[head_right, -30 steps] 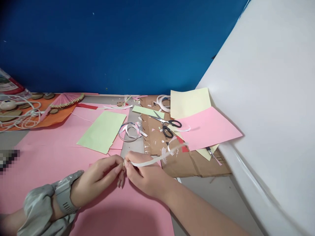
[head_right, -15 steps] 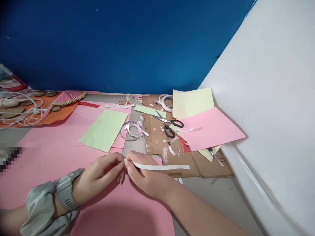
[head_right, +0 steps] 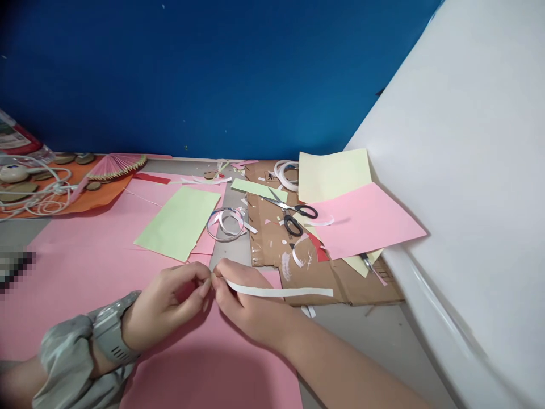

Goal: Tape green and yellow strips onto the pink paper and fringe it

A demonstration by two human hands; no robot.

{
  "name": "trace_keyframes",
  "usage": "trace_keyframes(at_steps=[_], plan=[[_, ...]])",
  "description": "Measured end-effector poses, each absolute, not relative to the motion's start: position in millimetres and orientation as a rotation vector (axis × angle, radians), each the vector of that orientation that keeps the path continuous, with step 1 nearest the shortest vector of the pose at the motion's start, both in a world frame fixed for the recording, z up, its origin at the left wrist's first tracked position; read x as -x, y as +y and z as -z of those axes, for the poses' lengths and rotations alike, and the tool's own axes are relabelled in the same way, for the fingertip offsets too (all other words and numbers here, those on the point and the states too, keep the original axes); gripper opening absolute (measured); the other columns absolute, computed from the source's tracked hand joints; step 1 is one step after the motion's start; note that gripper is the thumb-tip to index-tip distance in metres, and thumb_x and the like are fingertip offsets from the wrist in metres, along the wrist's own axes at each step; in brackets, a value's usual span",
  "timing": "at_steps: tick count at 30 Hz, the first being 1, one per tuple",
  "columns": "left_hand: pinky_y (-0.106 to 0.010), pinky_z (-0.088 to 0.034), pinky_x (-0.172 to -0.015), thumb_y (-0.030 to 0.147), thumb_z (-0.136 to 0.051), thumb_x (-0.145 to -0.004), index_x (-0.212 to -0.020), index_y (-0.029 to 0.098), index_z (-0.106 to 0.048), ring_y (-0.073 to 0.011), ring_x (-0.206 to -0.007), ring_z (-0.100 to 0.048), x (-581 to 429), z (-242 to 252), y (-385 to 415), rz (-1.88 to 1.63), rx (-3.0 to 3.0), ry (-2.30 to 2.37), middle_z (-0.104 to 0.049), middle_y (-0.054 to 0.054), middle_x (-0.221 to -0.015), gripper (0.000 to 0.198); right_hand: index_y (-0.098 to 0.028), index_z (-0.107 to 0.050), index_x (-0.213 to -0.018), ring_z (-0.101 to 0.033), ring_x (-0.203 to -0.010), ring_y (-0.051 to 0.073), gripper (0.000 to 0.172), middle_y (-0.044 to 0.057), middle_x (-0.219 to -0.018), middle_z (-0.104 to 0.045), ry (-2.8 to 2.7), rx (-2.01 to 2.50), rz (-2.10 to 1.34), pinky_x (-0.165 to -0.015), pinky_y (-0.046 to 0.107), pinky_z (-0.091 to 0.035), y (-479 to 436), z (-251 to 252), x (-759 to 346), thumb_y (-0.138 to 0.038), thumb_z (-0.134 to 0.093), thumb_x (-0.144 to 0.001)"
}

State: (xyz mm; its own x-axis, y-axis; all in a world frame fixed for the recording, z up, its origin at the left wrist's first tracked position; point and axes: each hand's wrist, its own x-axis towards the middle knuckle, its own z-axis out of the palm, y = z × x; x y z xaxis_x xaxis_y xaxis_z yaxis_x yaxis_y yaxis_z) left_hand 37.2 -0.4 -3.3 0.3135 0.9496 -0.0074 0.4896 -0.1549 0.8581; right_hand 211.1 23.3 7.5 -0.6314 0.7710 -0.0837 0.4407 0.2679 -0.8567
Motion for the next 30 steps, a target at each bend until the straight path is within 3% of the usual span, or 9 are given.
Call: trace_keyframes(at_steps=[10, 15, 30], plan=[[-0.022, -0.041, -0.056, 0.014, -0.042, -0.081, -0.071, 0.019, -0.049, -0.0101, -0.056, -0.052, -40, -1, -3, -0.797, -1.994, 1.419, -0.058, 0.003, -0.061, 0.013, -0.021, -0.039, -0.076, -0.035, -0.063, 0.010, 0.029, -0.005, -0.070, -0.036, -1.827, 1.055, -1.630, -0.062, 0.024, -0.033, 22, -3, -202, -0.036, -0.029, -0.099], [-0.021, -0.042, -0.057, 0.012, -0.043, -0.079, -0.070, 0.019, -0.050, -0.0102, -0.057, -0.054, -40, 0, -4, -0.820, -2.004, 1.424, -0.059, 0.003, -0.061, 0.013, -0.021, -0.041, -0.075, -0.037, -0.065, 0.011, 0.028, -0.004, -0.071, -0.040, -1.753, 1.019, -1.630, -0.063, 0.025, -0.032, 21, -5, -201, -0.034, -0.031, -0.098], [-0.023, -0.045, -0.060, 0.012, -0.045, -0.082, -0.073, 0.020, -0.047, -0.0106, -0.059, -0.054, -37, 3, -3, -0.874, -1.784, 1.329, -0.057, 0.003, -0.064, 0.012, -0.022, -0.039, -0.076, -0.027, -0.057, 0.009, 0.028, -0.006, -0.065, -0.031, -1.587, 0.970, -1.847, -0.055, 0.024, -0.027, 22, 4, -203, -0.040, -0.035, -0.097]])
